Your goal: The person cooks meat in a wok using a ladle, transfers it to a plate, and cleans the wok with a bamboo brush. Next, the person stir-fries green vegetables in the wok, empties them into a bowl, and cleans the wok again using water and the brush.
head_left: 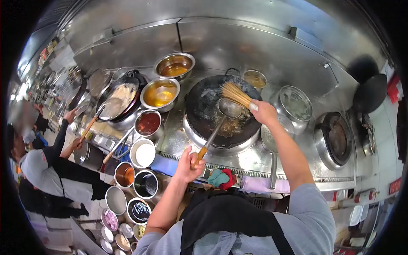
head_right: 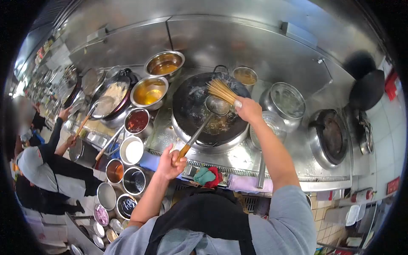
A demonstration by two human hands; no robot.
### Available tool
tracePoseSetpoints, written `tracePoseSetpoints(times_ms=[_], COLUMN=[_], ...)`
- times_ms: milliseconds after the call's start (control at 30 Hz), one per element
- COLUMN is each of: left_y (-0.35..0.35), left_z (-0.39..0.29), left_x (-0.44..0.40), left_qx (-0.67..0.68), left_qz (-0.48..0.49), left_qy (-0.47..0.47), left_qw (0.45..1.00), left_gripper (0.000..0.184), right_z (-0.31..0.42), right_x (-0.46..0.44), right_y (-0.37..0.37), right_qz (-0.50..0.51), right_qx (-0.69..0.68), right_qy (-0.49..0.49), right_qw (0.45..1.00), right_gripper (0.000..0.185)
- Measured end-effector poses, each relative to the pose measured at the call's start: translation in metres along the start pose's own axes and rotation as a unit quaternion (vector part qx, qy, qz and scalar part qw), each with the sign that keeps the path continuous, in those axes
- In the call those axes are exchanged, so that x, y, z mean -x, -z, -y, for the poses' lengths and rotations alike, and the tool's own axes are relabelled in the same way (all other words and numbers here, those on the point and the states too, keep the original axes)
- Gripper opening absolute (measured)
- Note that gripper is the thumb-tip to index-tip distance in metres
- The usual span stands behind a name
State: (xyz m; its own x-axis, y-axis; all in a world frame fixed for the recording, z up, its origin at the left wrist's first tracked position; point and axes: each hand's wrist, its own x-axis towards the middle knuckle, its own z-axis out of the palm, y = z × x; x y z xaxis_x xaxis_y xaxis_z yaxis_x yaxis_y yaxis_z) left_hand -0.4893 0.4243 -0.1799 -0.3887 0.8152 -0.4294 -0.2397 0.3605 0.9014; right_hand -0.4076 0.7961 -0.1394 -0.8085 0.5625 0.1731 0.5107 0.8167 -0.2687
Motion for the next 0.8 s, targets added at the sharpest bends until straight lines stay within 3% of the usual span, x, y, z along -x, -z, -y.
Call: tracePoseSetpoints(times_ms=[100, 133, 167, 200, 300, 367, 433, 467, 567, 600, 633, 667, 700, 733, 800], left_y=[0.015, 0.019, 0.021, 0.021, 0.029, 0.032, 0.041, 0.047, 0.031, 0.022, 0.013, 0.005, -0.001, -0.004, -0.011], left_z=[0.021, 0.030, 0.044, 0.051, 0.072, 0.069, 0.090, 0.108, 0.109, 0.105, 0.101, 0.101, 0.105, 0.110, 0.116], left_x=[-0.012, -0.005, 0.007, 0.011, -0.023, -0.033, -0.047, -0.055, -0.054, -0.056, -0.058, -0.060, -0.064, -0.068, -0.079], left_qx=[-0.348, -0.355, -0.528, -0.668, -0.628, -0.623, -0.542, -0.518, -0.427, -0.429, -0.399, -0.367, -0.366, -0.353, -0.310], left_qz=[-0.046, -0.036, -0.085, -0.133, -0.187, -0.176, -0.162, -0.151, -0.092, -0.073, -0.057, -0.042, -0.026, -0.013, 0.017], left_qy=[0.058, 0.058, -0.064, -0.190, -0.141, -0.171, -0.211, -0.269, -0.336, -0.342, -0.337, -0.331, -0.335, -0.318, -0.318], left_qw=[0.935, 0.932, 0.843, 0.707, 0.742, 0.743, 0.797, 0.798, 0.835, 0.833, 0.851, 0.868, 0.868, 0.880, 0.896], left_gripper=[0.050, 0.050, 0.046, 0.042, 0.031, 0.025, 0.026, 0.025, 0.023, 0.023, 0.023, 0.023, 0.023, 0.024, 0.028], right_z=[-0.006, -0.003, -0.004, -0.001, 0.007, 0.008, 0.006, 0.009, -0.022, -0.039, -0.053, -0.082, -0.090, -0.096, -0.132], right_x=[0.017, 0.024, 0.031, 0.040, 0.064, 0.083, 0.106, 0.121, 0.135, 0.140, 0.152, 0.171, 0.188, 0.206, 0.253], right_y=[0.023, 0.037, 0.046, 0.059, 0.104, 0.131, 0.154, 0.164, 0.135, 0.110, 0.086, 0.063, 0.063, 0.061, 0.048], right_qz=[-0.056, -0.058, -0.101, -0.122, -0.177, -0.213, -0.306, -0.313, -0.391, -0.424, -0.356, -0.202, -0.071, 0.064, 0.068], right_qx=[-0.055, -0.067, -0.086, -0.098, -0.119, -0.124, -0.238, -0.315, -0.338, -0.213, -0.207, -0.098, -0.061, -0.029, -0.074], right_qy=[-0.023, -0.036, -0.016, -0.016, -0.002, 0.004, 0.035, -0.004, -0.029, 0.010, -0.015, -0.045, -0.169, -0.288, -0.328], right_qw=[0.997, 0.995, 0.991, 0.988, 0.977, 0.969, 0.921, 0.896, 0.856, 0.880, 0.911, 0.973, 0.981, 0.955, 0.939], right_gripper=[0.046, 0.046, 0.046, 0.046, 0.047, 0.047, 0.046, 0.052, 0.061, 0.069, 0.069, 0.069, 0.069, 0.070, 0.068])
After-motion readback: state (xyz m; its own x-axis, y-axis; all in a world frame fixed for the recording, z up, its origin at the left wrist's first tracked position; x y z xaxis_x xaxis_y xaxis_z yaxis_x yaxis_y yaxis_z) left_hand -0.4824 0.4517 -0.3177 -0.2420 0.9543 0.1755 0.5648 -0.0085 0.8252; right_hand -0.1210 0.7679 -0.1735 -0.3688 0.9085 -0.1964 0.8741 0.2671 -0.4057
